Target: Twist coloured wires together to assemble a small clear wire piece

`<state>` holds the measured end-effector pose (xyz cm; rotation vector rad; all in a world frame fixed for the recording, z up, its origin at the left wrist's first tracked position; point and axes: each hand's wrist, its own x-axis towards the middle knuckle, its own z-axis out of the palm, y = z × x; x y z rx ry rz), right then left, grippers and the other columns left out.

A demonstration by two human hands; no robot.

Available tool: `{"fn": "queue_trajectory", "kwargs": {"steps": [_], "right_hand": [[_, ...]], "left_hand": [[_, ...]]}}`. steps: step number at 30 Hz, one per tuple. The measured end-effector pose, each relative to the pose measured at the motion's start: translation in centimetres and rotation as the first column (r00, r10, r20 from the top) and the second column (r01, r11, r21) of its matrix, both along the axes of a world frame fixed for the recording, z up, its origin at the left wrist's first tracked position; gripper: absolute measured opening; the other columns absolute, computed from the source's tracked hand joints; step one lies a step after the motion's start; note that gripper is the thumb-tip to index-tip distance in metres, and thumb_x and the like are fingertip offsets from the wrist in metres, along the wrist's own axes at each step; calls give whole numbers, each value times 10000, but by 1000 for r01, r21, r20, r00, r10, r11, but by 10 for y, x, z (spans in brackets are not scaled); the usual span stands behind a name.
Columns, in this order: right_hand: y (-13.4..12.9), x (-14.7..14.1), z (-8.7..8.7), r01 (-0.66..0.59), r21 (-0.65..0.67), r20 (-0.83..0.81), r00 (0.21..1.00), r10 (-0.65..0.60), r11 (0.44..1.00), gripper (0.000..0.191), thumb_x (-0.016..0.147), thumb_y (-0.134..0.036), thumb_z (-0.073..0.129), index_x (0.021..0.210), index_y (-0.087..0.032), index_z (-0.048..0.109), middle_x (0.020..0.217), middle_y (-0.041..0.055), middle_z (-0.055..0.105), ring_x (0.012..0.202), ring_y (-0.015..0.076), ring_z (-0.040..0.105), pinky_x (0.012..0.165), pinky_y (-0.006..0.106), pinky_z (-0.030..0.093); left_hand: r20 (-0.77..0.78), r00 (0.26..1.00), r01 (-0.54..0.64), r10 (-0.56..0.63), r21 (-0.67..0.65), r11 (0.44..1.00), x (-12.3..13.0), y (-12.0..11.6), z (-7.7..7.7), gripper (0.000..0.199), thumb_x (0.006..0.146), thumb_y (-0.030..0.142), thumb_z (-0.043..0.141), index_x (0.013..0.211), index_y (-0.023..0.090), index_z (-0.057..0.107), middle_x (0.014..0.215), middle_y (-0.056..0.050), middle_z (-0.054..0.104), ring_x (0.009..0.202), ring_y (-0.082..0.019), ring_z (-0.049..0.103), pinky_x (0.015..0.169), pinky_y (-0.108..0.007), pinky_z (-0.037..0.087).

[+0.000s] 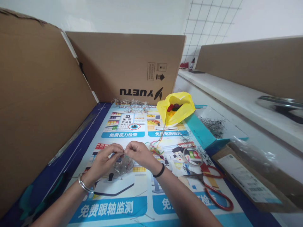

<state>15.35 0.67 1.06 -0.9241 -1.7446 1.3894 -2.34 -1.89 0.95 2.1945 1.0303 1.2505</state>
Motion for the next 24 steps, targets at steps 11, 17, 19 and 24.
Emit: {"fn": "queue_trajectory", "kwargs": {"steps": [11, 17, 19, 24], "right_hand": [[-3, -2, 3, 45, 98, 112, 992, -56, 994, 82, 759, -193, 534, 679, -173, 530, 598, -47, 482, 549, 82, 416, 518, 197, 321], [-4, -1, 0, 69, 212, 197, 974, -112, 975, 96, 687, -100, 518, 631, -178, 518, 626, -31, 530, 605, 104, 475, 575, 213, 360], [-4, -2, -2, 68, 197, 187, 977, -106, 978, 85, 695, -110, 518, 646, -179, 525, 638, -28, 541, 611, 107, 485, 578, 215, 368], [-4, -2, -5, 63, 123, 110, 991, -77, 990, 56, 736, -163, 528, 683, -178, 543, 639, -34, 531, 592, 97, 467, 556, 207, 359]], "left_hand": [[-32, 988, -155, 153, -65, 986, -9, 6, 5, 103, 853, 184, 511, 756, 187, 544, 815, -12, 587, 807, -147, 551, 748, -282, 432], [-40, 944, -330, 329, -39, 943, -21, 8, 16, 97, 839, 173, 498, 748, 190, 528, 746, 6, 569, 708, -138, 532, 662, -262, 419], [-72, 955, -290, 286, -56, 955, -27, 9, 21, 113, 842, 193, 496, 735, 187, 534, 739, 3, 567, 691, -135, 528, 643, -256, 422], [-143, 981, -146, 134, -73, 987, -31, 12, 23, 131, 856, 174, 467, 804, 194, 586, 789, -11, 603, 746, -142, 563, 664, -251, 445]]}}
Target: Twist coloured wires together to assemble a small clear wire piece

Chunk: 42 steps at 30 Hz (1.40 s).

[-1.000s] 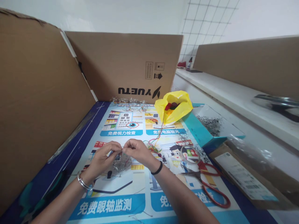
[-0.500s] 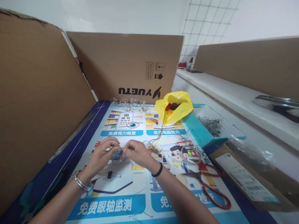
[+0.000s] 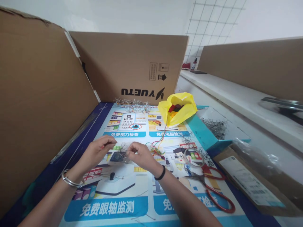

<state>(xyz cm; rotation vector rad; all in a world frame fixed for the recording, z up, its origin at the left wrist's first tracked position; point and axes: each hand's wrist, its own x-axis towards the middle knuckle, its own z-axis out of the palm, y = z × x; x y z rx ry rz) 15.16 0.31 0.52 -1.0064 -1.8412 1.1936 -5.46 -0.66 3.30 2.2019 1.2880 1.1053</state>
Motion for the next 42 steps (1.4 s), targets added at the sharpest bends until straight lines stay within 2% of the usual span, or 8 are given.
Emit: {"fn": "queue_trajectory", "kwargs": {"steps": [4, 10, 15, 19, 21, 25, 35, 42], "right_hand": [[1, 2, 1, 7, -70, -25, 1000, -9, 998, 58, 740, -186, 535, 685, -172, 547, 615, -36, 515, 565, 92, 438, 529, 207, 337], [2, 4, 6, -12, -147, -142, 990, -9, 989, 143, 757, -293, 561, 691, -171, 528, 614, -37, 475, 553, 88, 404, 533, 217, 320], [3, 5, 4, 23, -119, -126, 991, -38, 993, 141, 760, -284, 557, 681, -171, 526, 624, -31, 490, 567, 93, 422, 543, 221, 333], [3, 4, -3, 116, -9, 21, 993, -116, 993, 84, 739, -210, 552, 663, -175, 544, 603, -38, 520, 563, 91, 463, 537, 207, 350], [3, 3, -8, 141, -10, 49, 989, -140, 990, 80, 740, -199, 545, 663, -180, 539, 574, -47, 522, 528, 87, 484, 513, 200, 358], [2, 0, -16, 78, -127, -24, 996, -82, 989, 65, 772, -209, 512, 712, -190, 524, 547, -52, 545, 487, 98, 547, 486, 198, 388], [2, -2, -19, 64, -122, -68, 995, -73, 990, 62, 784, -207, 516, 724, -192, 519, 589, -35, 588, 550, 104, 574, 512, 198, 398], [3, -3, -9, 65, -60, -87, 994, -70, 996, 60, 792, -170, 493, 740, -190, 516, 646, -28, 597, 628, 112, 598, 589, 219, 438]], "left_hand": [[-122, 987, 108, -107, 5, 994, 8, -4, -6, 125, 852, 199, 505, 895, 216, 621, 892, -35, 627, 871, -178, 568, 768, -312, 439], [-285, 953, 111, -105, 3, 994, 24, -11, -14, 182, 749, 161, 622, 908, 249, 617, 1088, -33, 611, 1053, -251, 504, 857, -421, 364], [-298, 954, 45, -40, 12, 999, 28, -9, -21, 165, 744, 117, 591, 873, 221, 586, 954, -24, 631, 948, -222, 530, 817, -391, 355], [-282, 959, 7, -12, -20, 1000, 26, -7, -23, 36, 787, 207, 584, 821, 210, 594, 878, -22, 625, 873, -209, 531, 771, -360, 370], [-270, 963, -21, 11, -36, 999, 25, -7, -23, 56, 804, 253, 578, 831, 212, 604, 872, -24, 631, 865, -208, 535, 768, -354, 375], [-264, 964, -45, 29, -54, 998, 24, -6, -23, 106, 811, 253, 579, 897, 218, 628, 885, -27, 647, 873, -207, 548, 773, -349, 377], [-288, 957, -45, 25, -62, 997, 25, -6, -22, 102, 805, 204, 583, 810, 232, 681, 836, -18, 640, 826, -188, 550, 749, -328, 368], [-397, 918, -50, 15, -78, 996, 30, -17, -8, 134, 846, 181, 472, 775, 181, 586, 783, -25, 621, 772, -181, 559, 698, -304, 378]]}}
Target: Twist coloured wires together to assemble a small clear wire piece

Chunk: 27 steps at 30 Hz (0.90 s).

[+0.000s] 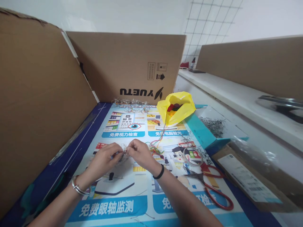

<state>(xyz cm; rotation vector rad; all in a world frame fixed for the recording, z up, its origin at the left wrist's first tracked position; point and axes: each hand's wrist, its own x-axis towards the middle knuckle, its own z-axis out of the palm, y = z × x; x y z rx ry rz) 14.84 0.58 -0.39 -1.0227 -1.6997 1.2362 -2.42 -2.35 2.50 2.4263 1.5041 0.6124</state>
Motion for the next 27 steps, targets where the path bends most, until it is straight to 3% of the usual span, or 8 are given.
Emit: {"fn": "queue_trajectory", "kwargs": {"steps": [4, 7, 10, 15, 19, 27], "right_hand": [[-3, -3, 5, -2, 87, 30, 1000, -1, 996, 76, 809, -154, 478, 753, -191, 513, 657, -30, 588, 630, 106, 573, 606, 219, 432], [-7, -4, 9, -7, 159, 74, 997, -5, 987, 83, 803, -137, 485, 747, -192, 511, 661, -35, 567, 622, 99, 536, 590, 209, 403], [-10, -6, 13, -4, 225, 134, 991, -27, 974, 95, 784, -116, 499, 727, -192, 507, 650, -41, 537, 608, 96, 494, 569, 203, 370], [-12, -6, 15, 12, 261, 133, 990, -49, 965, 78, 809, -146, 497, 745, -190, 507, 661, -35, 531, 613, 101, 485, 581, 210, 368], [-11, -4, 16, 26, 300, 136, 988, -70, 953, 71, 813, -155, 503, 750, -187, 510, 666, -30, 527, 618, 105, 482, 592, 216, 369], [-11, -6, 10, 31, 362, 234, 965, -123, 932, 113, 757, -118, 505, 674, -191, 483, 650, -19, 512, 610, 117, 474, 577, 228, 343]], "left_hand": [[-99, 995, -18, 14, -32, 999, 3, -9, 9, 176, 862, 205, 419, 804, 180, 584, 782, -41, 615, 751, -192, 574, 655, -294, 384], [-90, 996, 20, -26, -70, 997, 3, -12, 15, 169, 852, 208, 428, 804, 191, 589, 789, -33, 620, 745, -185, 579, 643, -282, 379], [37, 997, 70, -66, -123, 990, 0, -12, 19, 154, 839, 213, 455, 751, 195, 579, 756, -9, 618, 722, -162, 567, 638, -263, 374], [311, 950, 73, -6, -206, 976, -6, -4, 17, 143, 826, 217, 481, 700, 189, 542, 673, 23, 579, 664, -132, 530, 626, -243, 376], [402, 915, 95, -30, -143, 985, -9, -1, 16, 152, 814, 188, 488, 665, 182, 513, 746, 3, 570, 753, -144, 530, 702, -264, 393], [596, 803, 154, 28, -253, 955, -11, 0, 12, 160, 879, 282, 431, 770, 181, 491, 880, -32, 601, 821, -156, 553, 766, -300, 413]]}}
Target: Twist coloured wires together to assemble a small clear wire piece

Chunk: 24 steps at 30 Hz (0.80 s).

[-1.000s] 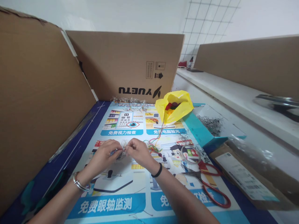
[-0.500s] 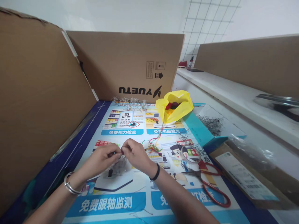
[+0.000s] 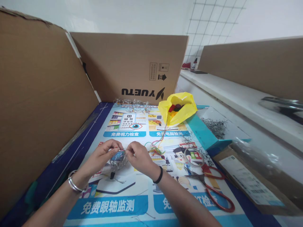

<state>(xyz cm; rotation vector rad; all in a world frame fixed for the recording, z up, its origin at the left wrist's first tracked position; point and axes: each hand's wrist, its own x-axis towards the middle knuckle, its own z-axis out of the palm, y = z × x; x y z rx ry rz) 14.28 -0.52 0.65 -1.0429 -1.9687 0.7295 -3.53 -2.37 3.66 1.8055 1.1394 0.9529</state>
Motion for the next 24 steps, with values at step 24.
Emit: {"fn": "queue_trajectory", "kwargs": {"steps": [24], "right_hand": [[5, 0, -13, 68, -77, 13, 998, -67, 995, 123, 748, -118, 466, 657, -198, 449, 610, -32, 471, 573, 114, 437, 545, 228, 315]], "left_hand": [[-53, 997, -51, 53, 28, 998, 14, 0, -17, 127, 839, 204, 448, 717, 184, 476, 842, -24, 610, 796, -150, 559, 756, -299, 427]]}}
